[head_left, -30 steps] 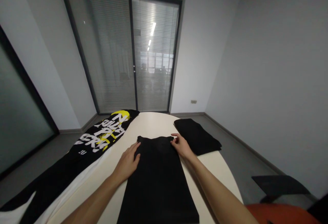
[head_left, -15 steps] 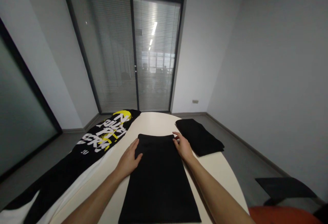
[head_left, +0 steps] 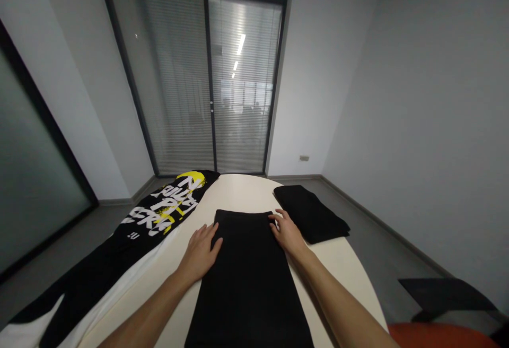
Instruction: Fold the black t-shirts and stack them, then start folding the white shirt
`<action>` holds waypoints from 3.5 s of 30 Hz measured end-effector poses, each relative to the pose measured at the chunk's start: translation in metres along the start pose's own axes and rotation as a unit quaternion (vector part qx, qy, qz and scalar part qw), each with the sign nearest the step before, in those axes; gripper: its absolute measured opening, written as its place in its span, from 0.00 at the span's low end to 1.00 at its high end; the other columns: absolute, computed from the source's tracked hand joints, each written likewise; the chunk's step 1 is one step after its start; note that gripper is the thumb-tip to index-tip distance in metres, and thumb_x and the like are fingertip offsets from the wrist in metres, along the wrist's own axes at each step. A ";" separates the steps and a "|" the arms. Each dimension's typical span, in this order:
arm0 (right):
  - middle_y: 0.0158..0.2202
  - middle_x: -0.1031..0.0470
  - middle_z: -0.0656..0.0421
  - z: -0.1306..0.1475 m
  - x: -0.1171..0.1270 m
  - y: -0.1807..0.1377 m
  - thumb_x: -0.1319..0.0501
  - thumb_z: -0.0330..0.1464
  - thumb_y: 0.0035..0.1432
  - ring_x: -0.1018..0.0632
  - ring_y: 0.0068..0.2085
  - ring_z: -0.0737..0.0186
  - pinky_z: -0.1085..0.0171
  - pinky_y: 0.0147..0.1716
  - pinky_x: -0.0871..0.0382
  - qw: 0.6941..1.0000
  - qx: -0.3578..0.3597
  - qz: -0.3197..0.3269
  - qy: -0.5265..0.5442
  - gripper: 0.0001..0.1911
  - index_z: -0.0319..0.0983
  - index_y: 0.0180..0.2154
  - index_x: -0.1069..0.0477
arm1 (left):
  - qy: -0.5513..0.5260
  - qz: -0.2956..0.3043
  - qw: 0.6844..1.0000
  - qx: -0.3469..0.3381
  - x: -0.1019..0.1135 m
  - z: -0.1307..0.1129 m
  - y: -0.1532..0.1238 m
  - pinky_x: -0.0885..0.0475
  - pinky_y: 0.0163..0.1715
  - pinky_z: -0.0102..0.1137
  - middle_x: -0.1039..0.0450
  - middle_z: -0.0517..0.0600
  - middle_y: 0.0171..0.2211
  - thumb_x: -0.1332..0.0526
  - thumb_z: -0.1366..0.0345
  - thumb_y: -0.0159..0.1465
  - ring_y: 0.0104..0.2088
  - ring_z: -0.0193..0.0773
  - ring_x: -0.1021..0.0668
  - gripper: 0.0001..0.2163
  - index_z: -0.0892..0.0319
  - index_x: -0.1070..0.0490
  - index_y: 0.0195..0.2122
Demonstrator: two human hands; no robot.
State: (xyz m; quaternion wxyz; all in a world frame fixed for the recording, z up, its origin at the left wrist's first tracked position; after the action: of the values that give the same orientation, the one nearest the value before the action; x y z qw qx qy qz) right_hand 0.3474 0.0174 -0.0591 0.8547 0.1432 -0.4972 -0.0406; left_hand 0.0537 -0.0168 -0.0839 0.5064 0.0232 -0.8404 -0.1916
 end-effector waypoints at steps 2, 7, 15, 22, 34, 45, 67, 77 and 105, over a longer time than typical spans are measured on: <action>0.63 0.36 0.49 0.000 0.000 -0.002 0.43 0.36 0.64 0.28 0.58 0.49 0.52 0.56 0.33 0.999 -0.012 0.010 -0.044 0.19 0.42 0.54 0.26 | -0.006 0.001 1.000 -0.003 0.003 0.000 0.000 0.42 0.64 0.50 0.29 0.57 0.60 0.49 0.56 0.70 0.62 0.53 0.31 0.24 0.60 0.34 0.63; 0.59 0.28 0.52 0.005 -0.007 -0.002 0.46 0.38 0.67 0.31 0.60 0.48 0.51 0.59 0.37 0.997 0.018 0.045 -0.054 0.21 0.42 0.59 0.29 | -0.006 0.013 1.000 -0.015 0.008 0.000 -0.004 0.42 0.64 0.50 0.30 0.59 0.61 0.47 0.56 0.68 0.62 0.53 0.31 0.24 0.61 0.34 0.63; 0.51 0.25 0.49 0.046 0.025 -0.015 0.40 0.47 0.62 0.25 0.50 0.50 0.55 0.52 0.32 0.996 0.042 0.078 -0.010 0.20 0.41 0.48 0.23 | 0.077 -0.034 0.996 0.016 0.017 0.002 0.001 0.44 0.63 0.52 0.27 0.60 0.56 0.47 0.63 0.68 0.57 0.52 0.27 0.21 0.61 0.33 0.60; 0.69 0.43 0.52 0.076 -0.006 -0.051 0.43 0.51 0.63 0.42 0.68 0.45 0.47 0.66 0.50 0.958 0.152 0.242 0.013 0.31 0.48 0.64 0.36 | -0.016 -0.119 0.992 0.040 0.042 0.013 0.006 0.29 0.50 0.42 0.28 0.59 0.49 0.47 0.58 0.68 0.49 0.49 0.24 0.22 0.60 0.34 0.61; 0.62 0.35 0.45 0.043 0.009 -0.016 0.41 0.47 0.64 0.31 0.60 0.46 0.52 0.60 0.38 0.995 0.057 0.025 -0.082 0.27 0.38 0.57 0.28 | -0.194 0.052 0.977 0.070 0.036 -0.001 -0.016 0.35 0.29 0.30 0.25 0.46 0.27 0.46 0.56 0.66 0.27 0.38 0.24 0.18 0.57 0.30 0.53; 0.65 0.38 0.47 0.049 0.005 -0.030 0.45 0.49 0.66 0.34 0.62 0.44 0.51 0.59 0.38 0.990 0.043 0.092 -0.098 0.28 0.40 0.59 0.30 | -0.345 0.251 0.893 0.143 0.021 -0.013 -0.033 0.43 0.19 0.26 0.33 0.38 0.20 0.37 0.51 0.56 0.16 0.30 0.35 0.24 0.61 0.33 0.50; 0.51 0.28 0.52 0.069 0.009 -0.034 0.31 0.52 0.51 0.27 0.52 0.50 0.55 0.55 0.36 0.964 0.182 0.193 0.026 0.32 0.42 0.52 0.26 | -0.108 0.128 0.981 -0.102 0.059 -0.037 -0.016 0.33 0.45 0.32 0.22 0.51 0.43 0.42 0.55 0.66 0.44 0.42 0.23 0.13 0.53 0.22 0.45; 0.34 0.23 0.59 0.080 -0.003 -0.057 0.29 0.46 0.50 0.24 0.34 0.63 0.68 0.33 0.33 0.886 0.148 0.400 0.180 0.19 0.41 0.39 0.18 | -0.110 0.279 0.953 -0.034 0.043 -0.035 -0.029 0.41 0.25 0.28 0.32 0.46 0.15 0.50 0.47 0.68 0.20 0.34 0.30 0.28 0.58 0.26 0.19; 0.27 0.27 0.65 -0.004 -0.018 -0.010 0.36 0.33 0.58 0.29 0.17 0.71 0.71 0.17 0.40 0.927 -0.152 0.114 0.323 0.11 0.39 0.40 0.35 | -0.326 0.149 0.913 0.195 0.007 0.025 -0.011 0.39 0.17 0.25 0.33 0.42 0.24 0.33 0.57 0.52 0.20 0.34 0.25 0.13 0.60 0.32 0.31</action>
State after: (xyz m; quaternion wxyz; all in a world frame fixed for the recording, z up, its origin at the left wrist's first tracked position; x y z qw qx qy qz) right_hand 0.3426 0.0122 -0.0785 0.9794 -0.0408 -0.1954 0.0300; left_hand 0.0269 -0.0214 -0.0925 0.2121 -0.0672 -0.9733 0.0568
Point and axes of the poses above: each hand's wrist, its own y-axis towards the middle knuckle, its own x-axis out of the back of the hand, z = x × y, the point moved 8 cm from there along y, towards the middle knuckle
